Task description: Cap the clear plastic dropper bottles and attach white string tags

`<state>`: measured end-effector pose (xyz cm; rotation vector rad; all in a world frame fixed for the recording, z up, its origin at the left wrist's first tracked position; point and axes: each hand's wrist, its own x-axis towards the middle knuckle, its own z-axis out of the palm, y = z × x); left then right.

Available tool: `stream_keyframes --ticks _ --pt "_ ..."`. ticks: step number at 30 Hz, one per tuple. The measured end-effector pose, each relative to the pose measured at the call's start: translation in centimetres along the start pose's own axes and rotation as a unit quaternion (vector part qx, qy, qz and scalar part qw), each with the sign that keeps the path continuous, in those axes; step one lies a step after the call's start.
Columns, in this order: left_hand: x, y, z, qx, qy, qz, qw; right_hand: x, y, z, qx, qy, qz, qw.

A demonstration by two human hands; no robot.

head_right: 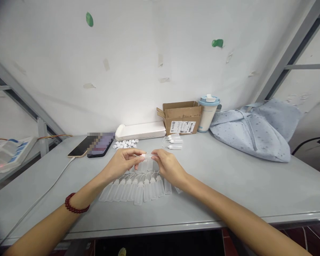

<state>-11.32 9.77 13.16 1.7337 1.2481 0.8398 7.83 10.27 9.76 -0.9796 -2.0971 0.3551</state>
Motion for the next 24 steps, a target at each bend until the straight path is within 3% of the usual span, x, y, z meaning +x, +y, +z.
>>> stream_keyframes --ticks 7,15,24 --pt "0.22 -0.40 -0.07 -0.032 -0.009 -0.002 0.999 0.19 -0.31 -0.16 0.022 -0.005 0.035 0.999" --pt "0.33 0.14 0.02 -0.044 -0.034 -0.047 0.997 0.16 -0.25 -0.11 0.011 0.024 0.019 0.999" --pt "0.26 -0.30 -0.17 -0.003 -0.059 -0.013 0.998 0.11 -0.09 -0.10 0.020 0.013 0.023 0.999"
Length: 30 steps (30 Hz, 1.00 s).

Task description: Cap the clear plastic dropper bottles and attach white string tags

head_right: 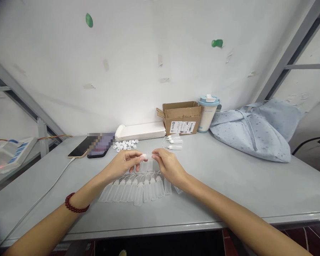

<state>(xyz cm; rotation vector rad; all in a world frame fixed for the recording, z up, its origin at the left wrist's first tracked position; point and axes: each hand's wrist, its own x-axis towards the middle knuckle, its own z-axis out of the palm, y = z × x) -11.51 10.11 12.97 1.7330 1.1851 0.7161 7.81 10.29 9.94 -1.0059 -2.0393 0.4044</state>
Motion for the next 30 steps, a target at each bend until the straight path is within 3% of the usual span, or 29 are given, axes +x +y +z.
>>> stream_keyframes --ticks 9,14,21,30 --pt "-0.27 0.37 0.09 -0.006 0.036 -0.011 0.999 0.16 -0.58 -0.31 0.057 -0.016 0.072 0.996" --pt "-0.03 0.42 0.22 0.004 0.044 -0.027 0.999 0.13 -0.58 -0.16 0.053 -0.005 0.068 0.996" --pt "0.22 -0.15 0.21 -0.024 0.005 0.004 1.000 -0.03 -0.48 0.07 0.045 -0.005 0.035 0.998" --pt "-0.12 -0.01 0.19 -0.008 0.019 0.012 1.000 -0.02 -0.61 -0.10 0.091 -0.028 0.078 0.992"
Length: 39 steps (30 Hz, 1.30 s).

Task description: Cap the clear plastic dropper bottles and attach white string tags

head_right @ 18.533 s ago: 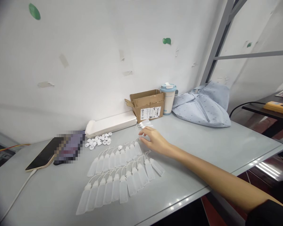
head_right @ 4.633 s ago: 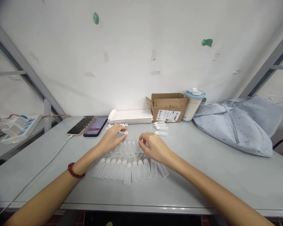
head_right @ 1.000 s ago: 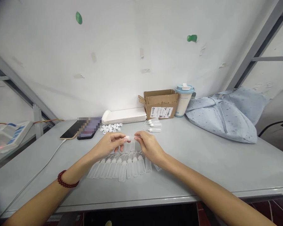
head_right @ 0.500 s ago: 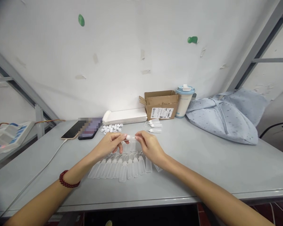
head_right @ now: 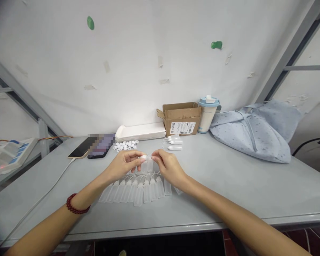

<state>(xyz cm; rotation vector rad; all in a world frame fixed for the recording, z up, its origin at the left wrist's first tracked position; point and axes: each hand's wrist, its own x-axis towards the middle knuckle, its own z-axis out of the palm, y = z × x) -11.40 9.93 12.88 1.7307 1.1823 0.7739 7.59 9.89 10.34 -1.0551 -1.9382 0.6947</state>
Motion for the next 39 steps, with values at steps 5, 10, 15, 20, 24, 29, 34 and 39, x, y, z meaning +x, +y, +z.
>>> stream_keyframes --ticks 5,10,15,20,24,29,34,39 --pt "0.0 -0.1 0.1 0.002 0.013 0.012 1.000 0.0 -0.1 0.0 0.032 -0.017 0.036 0.999" --pt "0.0 -0.1 0.0 0.004 0.018 0.010 1.000 0.0 -0.2 0.0 0.041 -0.015 0.045 0.998" --pt "0.4 -0.2 0.1 -0.010 -0.002 -0.010 1.000 -0.1 -0.3 0.0 0.001 0.010 0.021 1.000" --pt "0.5 -0.4 0.2 -0.046 -0.015 -0.008 0.999 -0.2 0.3 0.2 -0.049 0.036 -0.043 0.997" --pt "0.5 -0.4 0.2 -0.076 -0.009 -0.016 0.997 -0.2 1.0 0.4 -0.103 0.064 -0.169 0.978" --pt "0.4 -0.3 0.3 -0.085 -0.012 -0.024 0.996 -0.3 1.4 0.2 -0.163 0.041 -0.215 0.962" --pt "0.2 -0.1 0.3 -0.045 -0.023 0.008 0.999 -0.3 1.0 -0.2 -0.151 0.037 -0.180 0.971" --pt "0.0 -0.2 0.5 0.016 -0.003 0.042 0.999 -0.1 -0.1 -0.5 -0.067 -0.001 -0.084 0.994"
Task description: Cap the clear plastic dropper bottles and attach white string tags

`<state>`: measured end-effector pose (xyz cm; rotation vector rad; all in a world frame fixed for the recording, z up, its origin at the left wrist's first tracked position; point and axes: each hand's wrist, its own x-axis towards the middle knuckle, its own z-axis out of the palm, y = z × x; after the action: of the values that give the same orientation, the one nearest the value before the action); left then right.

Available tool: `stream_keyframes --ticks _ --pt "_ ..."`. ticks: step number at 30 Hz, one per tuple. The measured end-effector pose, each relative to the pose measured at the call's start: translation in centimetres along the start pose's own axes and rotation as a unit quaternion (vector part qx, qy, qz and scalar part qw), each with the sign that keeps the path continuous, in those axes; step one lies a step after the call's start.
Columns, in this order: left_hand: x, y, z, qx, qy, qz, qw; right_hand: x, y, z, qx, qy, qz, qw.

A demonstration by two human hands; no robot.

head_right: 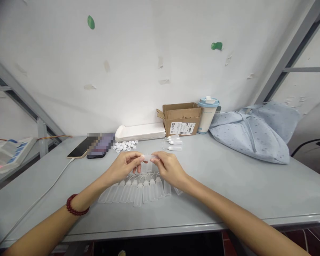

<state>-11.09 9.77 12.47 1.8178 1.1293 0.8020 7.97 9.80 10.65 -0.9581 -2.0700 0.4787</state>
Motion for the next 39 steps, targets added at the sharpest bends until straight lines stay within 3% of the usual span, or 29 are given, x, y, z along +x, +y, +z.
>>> stream_keyframes --ticks 6,8,11,14,17,20,23,33,39 --pt "-0.4 -0.4 0.4 0.081 0.045 0.065 0.994 0.4 -0.2 -0.3 0.148 -0.052 0.150 0.976" --pt "-0.4 -0.4 0.5 0.104 0.063 0.088 0.989 0.5 0.0 -0.3 0.194 -0.068 0.180 0.962" --pt "-0.4 -0.1 0.4 0.077 0.060 0.066 0.993 0.6 0.0 -0.2 0.213 -0.069 0.195 0.955" --pt "-0.2 0.2 0.2 0.015 0.034 0.016 0.999 0.4 -0.1 -0.1 0.162 -0.034 0.155 0.974" --pt "0.0 0.4 0.1 -0.051 0.006 -0.012 0.999 0.1 0.0 0.1 0.059 0.029 0.051 0.997" --pt "0.2 0.3 0.1 -0.106 -0.014 -0.026 0.994 -0.1 0.3 0.3 -0.016 0.080 -0.054 0.995" --pt "0.1 0.2 0.1 -0.126 -0.016 -0.024 0.992 -0.3 0.7 0.4 -0.042 0.088 -0.106 0.990" --pt "-0.2 0.4 0.3 -0.057 0.016 0.029 0.998 -0.4 1.0 0.6 -0.091 0.058 -0.125 0.986" --pt "-0.8 0.7 0.2 0.057 0.040 0.051 0.996 -0.3 0.2 0.0 -0.008 0.018 -0.069 0.997"
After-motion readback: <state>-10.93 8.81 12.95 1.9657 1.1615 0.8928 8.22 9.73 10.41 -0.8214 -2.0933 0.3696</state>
